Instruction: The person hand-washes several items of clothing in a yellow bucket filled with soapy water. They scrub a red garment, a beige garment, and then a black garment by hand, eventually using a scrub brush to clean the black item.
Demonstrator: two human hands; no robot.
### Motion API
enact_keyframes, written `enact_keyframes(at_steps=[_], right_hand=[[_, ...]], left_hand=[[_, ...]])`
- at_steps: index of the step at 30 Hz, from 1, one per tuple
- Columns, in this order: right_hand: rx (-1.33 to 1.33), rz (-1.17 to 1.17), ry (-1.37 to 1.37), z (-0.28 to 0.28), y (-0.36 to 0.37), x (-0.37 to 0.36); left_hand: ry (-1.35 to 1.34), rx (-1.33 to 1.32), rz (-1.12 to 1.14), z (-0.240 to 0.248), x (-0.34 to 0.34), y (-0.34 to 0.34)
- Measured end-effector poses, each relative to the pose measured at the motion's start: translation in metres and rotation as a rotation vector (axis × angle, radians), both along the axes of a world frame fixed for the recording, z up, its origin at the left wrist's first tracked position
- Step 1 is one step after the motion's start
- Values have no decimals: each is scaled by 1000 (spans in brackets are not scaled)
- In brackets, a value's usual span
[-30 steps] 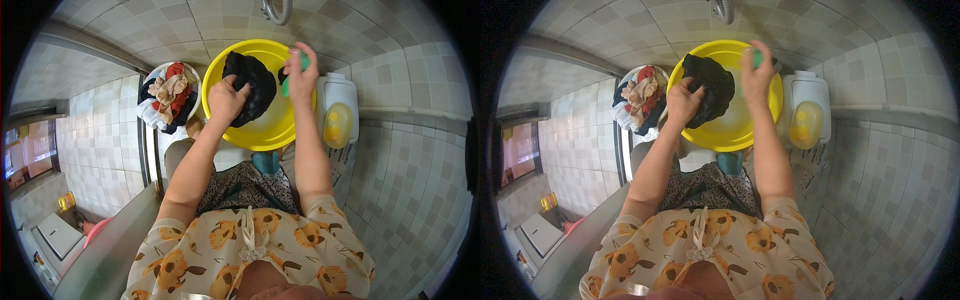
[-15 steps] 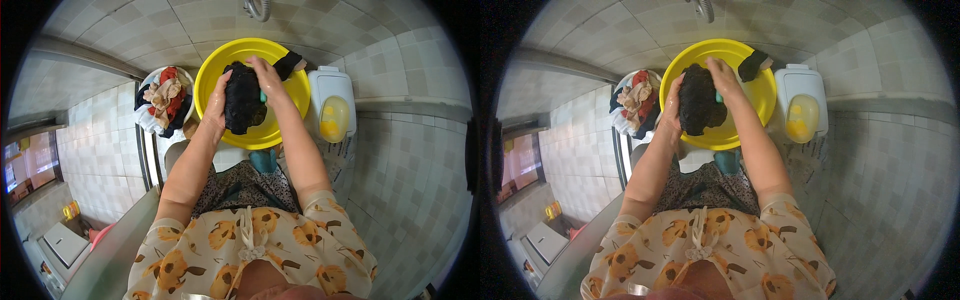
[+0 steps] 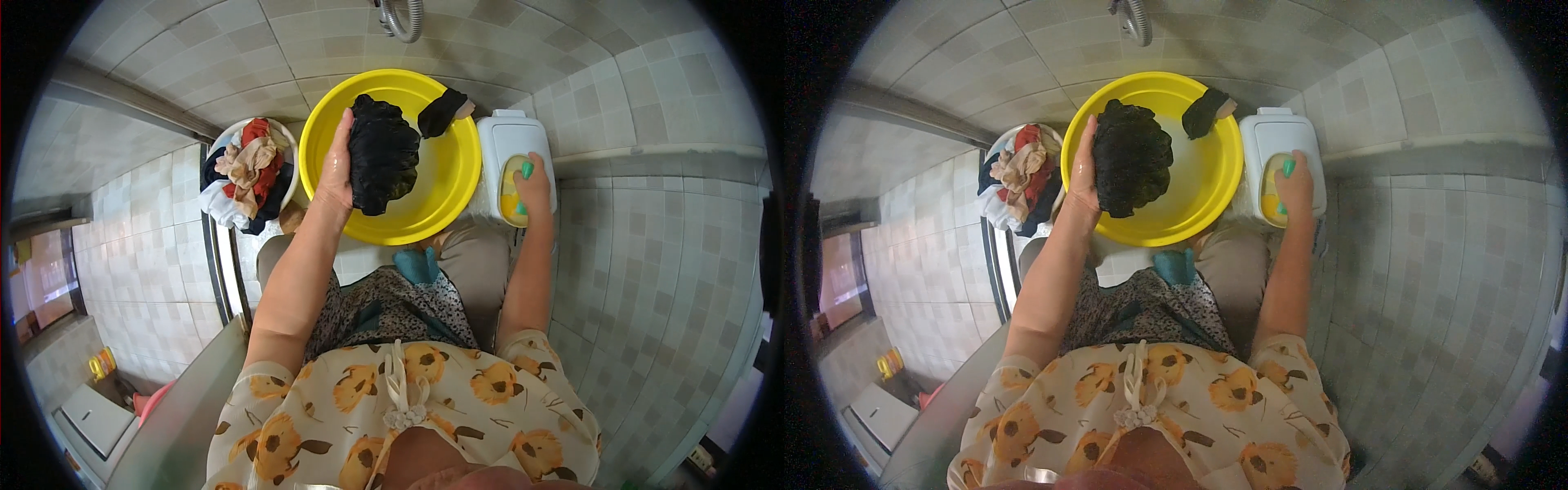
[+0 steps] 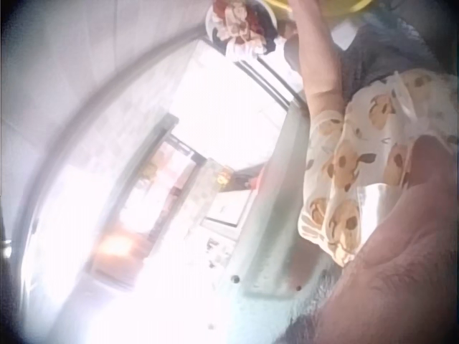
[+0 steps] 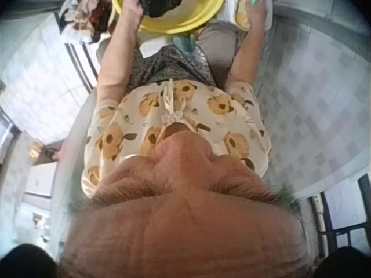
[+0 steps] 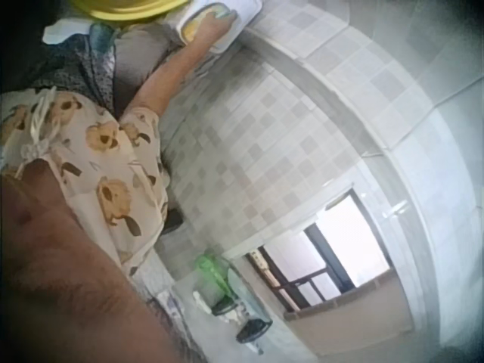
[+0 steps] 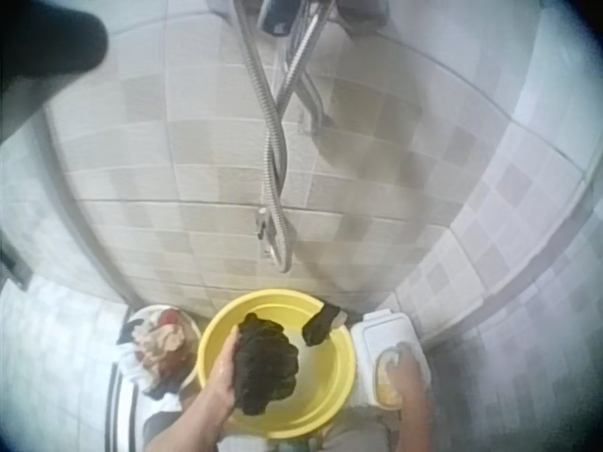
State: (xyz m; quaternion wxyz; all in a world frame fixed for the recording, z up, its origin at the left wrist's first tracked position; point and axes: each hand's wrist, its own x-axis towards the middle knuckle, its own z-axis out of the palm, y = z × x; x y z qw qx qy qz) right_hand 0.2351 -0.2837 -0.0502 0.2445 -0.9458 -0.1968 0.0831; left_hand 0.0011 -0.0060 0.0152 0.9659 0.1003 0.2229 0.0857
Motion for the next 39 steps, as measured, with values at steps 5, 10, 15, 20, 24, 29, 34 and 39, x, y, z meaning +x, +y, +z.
enact_keyframes(at_steps=[5,10,15,20,24,29,34,39], right_hand=[[-226,-81,-151,8,10,-16],[246,130,192,59,90,-57],[483,259,656,21,170,-85],[1055,269,1175,31,175,-89],[1147,-110,935,48,183,-81],[885,206,742,54,186,-118],[606,856,-105,91,195,-221],[380,480,-391,60,215,-170]], left_hand=[[-14,5,13,-1,-7,3],[-64,8,8,-8,-10,8],[-111,-43,80,1,-13,3],[146,191,4,-8,-12,10],[287,205,-27,-37,-5,6],[266,192,-75,-29,7,-4],[30,965,250,-95,5,8],[193,8,263,-61,18,-9]])
